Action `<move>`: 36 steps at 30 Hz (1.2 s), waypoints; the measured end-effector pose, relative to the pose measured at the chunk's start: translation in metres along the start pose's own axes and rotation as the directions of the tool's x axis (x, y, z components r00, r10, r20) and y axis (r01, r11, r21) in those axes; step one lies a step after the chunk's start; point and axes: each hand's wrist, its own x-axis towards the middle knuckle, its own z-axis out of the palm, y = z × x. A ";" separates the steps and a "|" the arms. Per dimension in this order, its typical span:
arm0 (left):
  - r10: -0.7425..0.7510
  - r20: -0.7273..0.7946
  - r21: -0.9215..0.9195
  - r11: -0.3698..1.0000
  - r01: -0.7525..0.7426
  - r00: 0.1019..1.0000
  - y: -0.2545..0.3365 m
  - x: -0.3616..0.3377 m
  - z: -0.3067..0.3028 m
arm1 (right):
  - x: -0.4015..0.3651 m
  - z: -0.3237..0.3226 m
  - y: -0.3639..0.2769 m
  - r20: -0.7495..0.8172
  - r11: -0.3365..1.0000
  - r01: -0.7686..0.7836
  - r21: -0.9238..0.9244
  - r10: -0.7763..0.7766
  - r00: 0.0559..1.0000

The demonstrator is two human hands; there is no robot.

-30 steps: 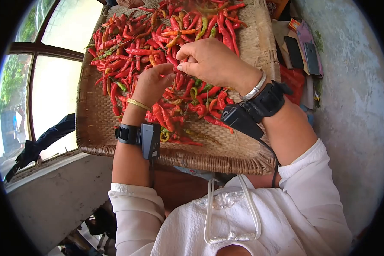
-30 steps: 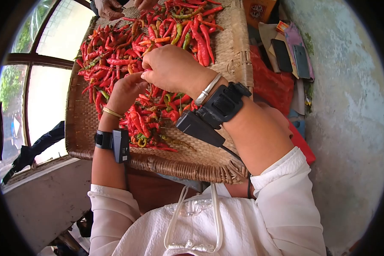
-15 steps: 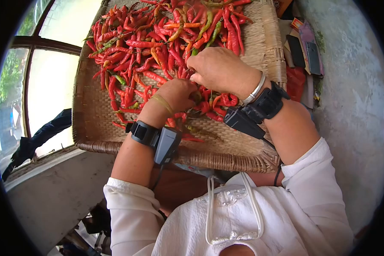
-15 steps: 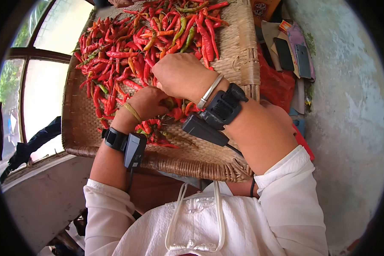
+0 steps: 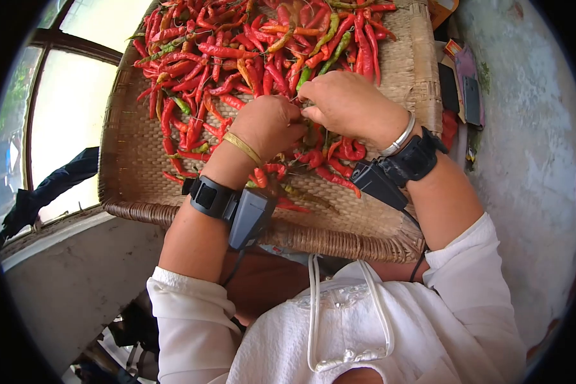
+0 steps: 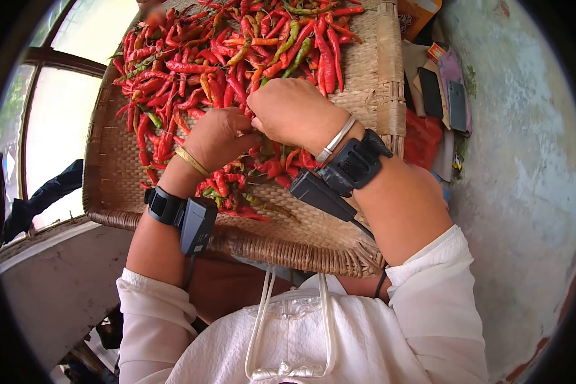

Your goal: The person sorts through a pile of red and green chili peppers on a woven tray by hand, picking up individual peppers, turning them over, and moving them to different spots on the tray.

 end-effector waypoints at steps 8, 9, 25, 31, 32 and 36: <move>-0.063 -0.287 -0.249 0.968 -0.011 0.956 0.008 -0.014 -0.014 | 0.003 -0.010 -0.006 -0.101 0.928 0.042 0.369 -0.005 0.995; -0.090 -0.245 -0.222 0.974 0.034 0.965 0.009 -0.016 -0.015 | 0.003 -0.011 -0.006 -0.067 0.934 0.021 0.356 0.003 0.998; -0.034 -0.030 0.229 0.972 0.040 0.999 -0.009 -0.013 0.017 | 0.016 -0.022 0.008 -0.104 0.521 -0.062 0.851 0.283 0.953; -0.074 0.122 0.244 0.969 0.043 0.990 -0.010 -0.006 0.018 | 0.009 -0.001 -0.002 0.051 0.986 -0.018 0.165 0.010 0.999; -0.073 0.125 0.245 0.969 0.041 0.989 -0.011 -0.006 0.019 | 0.008 0.008 0.000 0.049 0.998 -0.012 -0.061 0.015 0.999; 0.007 0.155 0.212 0.976 -0.040 0.988 -0.017 -0.005 0.024 | 0.006 0.012 0.003 0.267 0.998 -0.041 -0.049 0.053 0.962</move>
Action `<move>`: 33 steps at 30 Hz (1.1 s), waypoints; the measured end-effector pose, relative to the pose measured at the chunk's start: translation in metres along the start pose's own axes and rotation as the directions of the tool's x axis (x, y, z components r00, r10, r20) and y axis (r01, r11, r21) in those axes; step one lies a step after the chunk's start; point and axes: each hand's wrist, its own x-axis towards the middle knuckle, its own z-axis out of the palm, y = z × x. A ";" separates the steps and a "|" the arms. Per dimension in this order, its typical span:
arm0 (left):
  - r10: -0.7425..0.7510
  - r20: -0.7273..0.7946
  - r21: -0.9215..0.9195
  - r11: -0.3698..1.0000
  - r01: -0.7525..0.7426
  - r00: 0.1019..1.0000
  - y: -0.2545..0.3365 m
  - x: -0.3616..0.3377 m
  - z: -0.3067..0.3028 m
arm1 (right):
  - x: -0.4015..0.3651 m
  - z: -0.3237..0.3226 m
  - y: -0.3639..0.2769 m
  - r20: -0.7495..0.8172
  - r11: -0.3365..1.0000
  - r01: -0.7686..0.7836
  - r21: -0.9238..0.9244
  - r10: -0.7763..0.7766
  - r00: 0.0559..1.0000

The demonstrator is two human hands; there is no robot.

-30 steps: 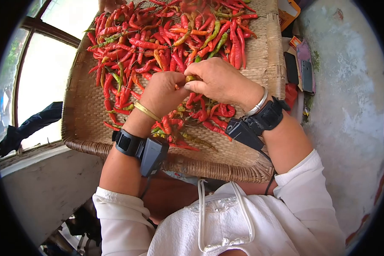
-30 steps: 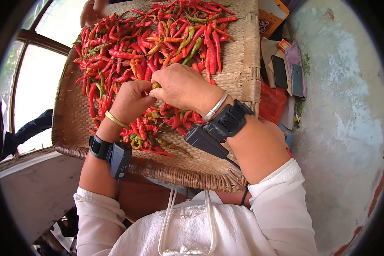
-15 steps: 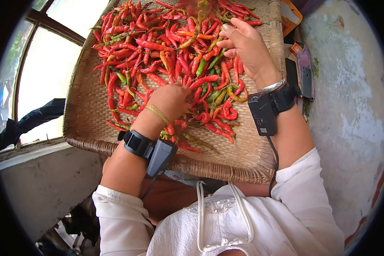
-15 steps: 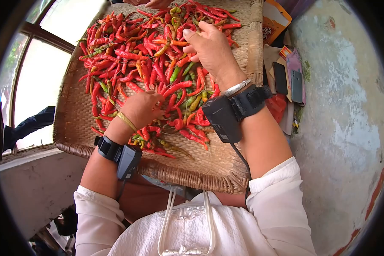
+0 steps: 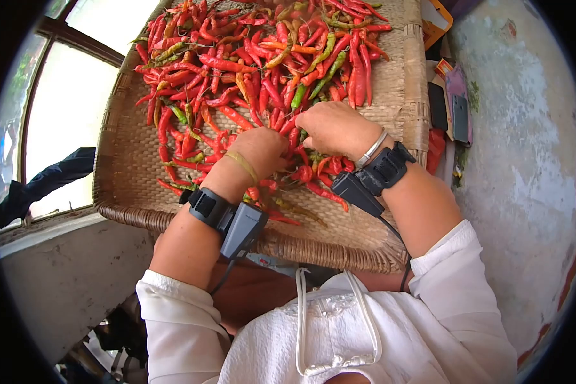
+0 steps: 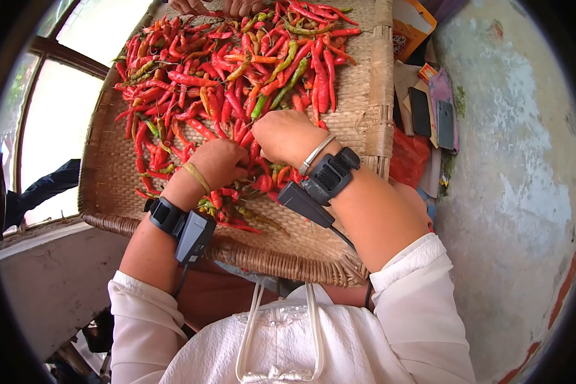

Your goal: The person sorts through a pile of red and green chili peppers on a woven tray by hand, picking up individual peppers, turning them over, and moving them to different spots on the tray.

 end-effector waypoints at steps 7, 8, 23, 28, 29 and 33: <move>-0.044 0.026 -0.057 0.997 0.045 0.999 0.004 0.002 -0.002 | 0.006 0.011 -0.001 0.117 0.998 0.028 0.053 -0.034 0.993; -0.043 0.027 -0.057 0.997 0.045 0.999 0.004 0.002 -0.002 | 0.006 0.012 -0.001 0.123 0.999 0.039 0.023 -0.042 0.991; -0.229 0.061 -0.695 0.689 0.206 0.972 0.002 0.004 -0.003 | 0.011 0.009 0.003 0.016 0.972 -0.016 0.233 0.013 1.000; -0.203 0.065 -0.749 0.637 0.182 0.977 -0.004 0.008 0.001 | 0.017 0.016 0.005 0.010 0.926 -0.004 0.378 0.000 1.000; -0.203 0.065 -0.750 0.636 0.182 0.977 -0.005 0.008 0.003 | 0.018 0.018 0.006 -0.066 0.901 -0.002 0.435 0.034 0.997; -0.236 0.019 -0.866 0.482 0.134 0.972 0.001 0.003 -0.009 | 0.020 0.014 0.007 -0.175 0.745 -0.004 0.667 0.162 0.971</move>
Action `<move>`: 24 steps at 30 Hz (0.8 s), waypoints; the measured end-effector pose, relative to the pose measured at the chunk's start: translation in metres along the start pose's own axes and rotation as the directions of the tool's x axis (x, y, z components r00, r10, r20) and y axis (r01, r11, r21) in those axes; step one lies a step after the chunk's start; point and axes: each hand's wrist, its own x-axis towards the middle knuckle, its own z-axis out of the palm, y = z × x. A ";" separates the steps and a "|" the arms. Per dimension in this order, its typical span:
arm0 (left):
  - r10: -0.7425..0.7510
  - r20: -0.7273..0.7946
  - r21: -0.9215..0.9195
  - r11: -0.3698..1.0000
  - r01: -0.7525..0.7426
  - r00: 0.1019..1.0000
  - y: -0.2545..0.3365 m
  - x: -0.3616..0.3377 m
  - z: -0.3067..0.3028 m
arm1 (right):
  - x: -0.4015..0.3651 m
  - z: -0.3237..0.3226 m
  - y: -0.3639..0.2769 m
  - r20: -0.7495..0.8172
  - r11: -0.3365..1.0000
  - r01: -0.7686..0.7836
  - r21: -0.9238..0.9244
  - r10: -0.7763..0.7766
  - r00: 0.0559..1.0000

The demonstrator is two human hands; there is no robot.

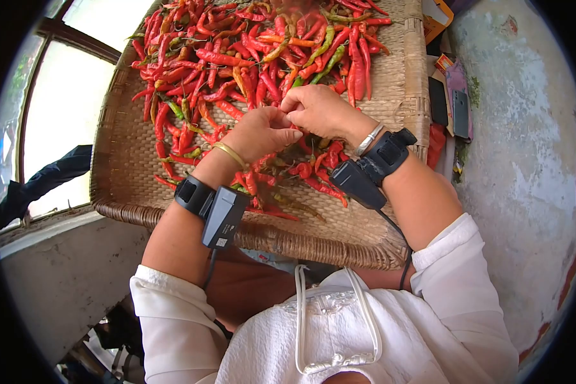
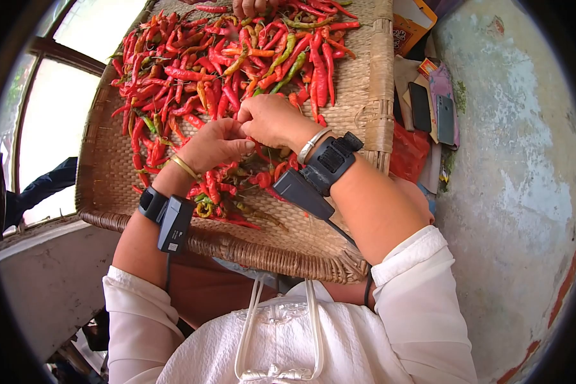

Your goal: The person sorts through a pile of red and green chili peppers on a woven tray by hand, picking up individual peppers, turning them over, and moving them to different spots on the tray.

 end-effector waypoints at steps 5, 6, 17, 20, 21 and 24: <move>-0.008 0.036 -0.258 0.966 0.017 0.999 -0.001 0.002 -0.007 | 0.002 -0.010 -0.007 0.083 0.967 -0.101 0.235 0.083 0.993; -0.019 0.031 -0.285 0.958 0.027 0.999 0.002 0.001 -0.010 | 0.001 -0.012 -0.009 0.083 0.980 -0.061 0.188 0.046 0.995; 0.008 -0.076 -0.356 0.934 -0.034 0.997 0.022 -0.013 -0.018 | -0.008 -0.030 -0.019 0.111 0.897 0.136 -0.420 -0.098 0.989; 0.046 -0.217 -0.336 0.934 -0.119 0.975 0.022 -0.012 -0.022 | -0.011 -0.041 -0.025 0.168 0.982 0.101 -0.163 -0.073 0.983; 0.047 -0.218 -0.335 0.934 -0.120 0.975 0.022 -0.012 -0.022 | -0.010 -0.043 -0.025 0.186 1.000 0.006 -0.007 -0.005 0.983; 0.018 -0.243 -0.362 0.926 -0.108 0.970 0.022 -0.012 -0.021 | -0.008 -0.054 -0.022 0.191 0.983 -0.092 0.157 0.062 0.980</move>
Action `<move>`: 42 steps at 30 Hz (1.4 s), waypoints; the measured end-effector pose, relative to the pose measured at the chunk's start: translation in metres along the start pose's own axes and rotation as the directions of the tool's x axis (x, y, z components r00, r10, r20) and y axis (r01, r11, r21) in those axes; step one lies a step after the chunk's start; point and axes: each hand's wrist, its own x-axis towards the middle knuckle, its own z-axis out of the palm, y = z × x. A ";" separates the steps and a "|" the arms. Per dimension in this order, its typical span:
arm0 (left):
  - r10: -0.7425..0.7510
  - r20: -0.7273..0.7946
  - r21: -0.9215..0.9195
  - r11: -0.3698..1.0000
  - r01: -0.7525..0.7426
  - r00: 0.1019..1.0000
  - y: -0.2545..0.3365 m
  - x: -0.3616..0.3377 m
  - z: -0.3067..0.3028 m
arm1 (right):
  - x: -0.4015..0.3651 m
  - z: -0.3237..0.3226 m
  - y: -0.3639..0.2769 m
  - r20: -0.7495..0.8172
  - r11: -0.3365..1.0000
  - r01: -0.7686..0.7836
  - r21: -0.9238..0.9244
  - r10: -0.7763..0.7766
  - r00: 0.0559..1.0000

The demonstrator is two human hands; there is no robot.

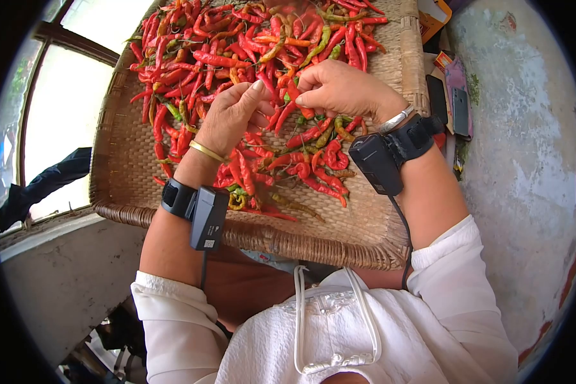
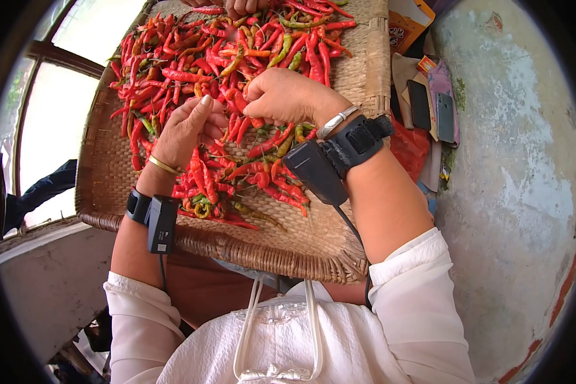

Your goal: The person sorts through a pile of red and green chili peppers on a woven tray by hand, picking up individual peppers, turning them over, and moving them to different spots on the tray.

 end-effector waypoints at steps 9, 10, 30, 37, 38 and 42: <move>0.191 0.343 0.745 0.541 -0.390 0.920 -0.024 -0.001 0.013 | 0.007 -0.018 0.012 -0.452 0.867 0.268 0.421 -0.055 0.890; 0.138 0.338 0.779 0.514 -0.359 0.931 -0.020 -0.002 0.015 | 0.008 -0.012 0.012 -0.352 0.983 0.167 0.081 -0.129 0.927; 0.471 0.190 0.685 0.565 -0.460 0.862 -0.018 0.006 0.020 | 0.021 0.019 0.042 -0.136 0.596 -0.039 -0.802 -0.120 0.983; 0.425 -0.211 0.497 0.822 -0.278 0.880 -0.012 0.015 -0.001 | -0.004 -0.015 0.002 -0.008 0.856 0.071 -0.513 -0.087 0.996; 0.409 -0.188 0.545 0.800 -0.251 0.893 -0.015 0.018 -0.006 | -0.004 -0.019 0.000 -0.073 0.936 0.049 -0.348 -0.079 0.994; 0.416 -0.146 0.658 0.719 -0.226 0.898 -0.017 0.022 -0.014 | 0.009 -0.016 0.007 -0.554 0.815 0.374 0.443 -0.079 0.829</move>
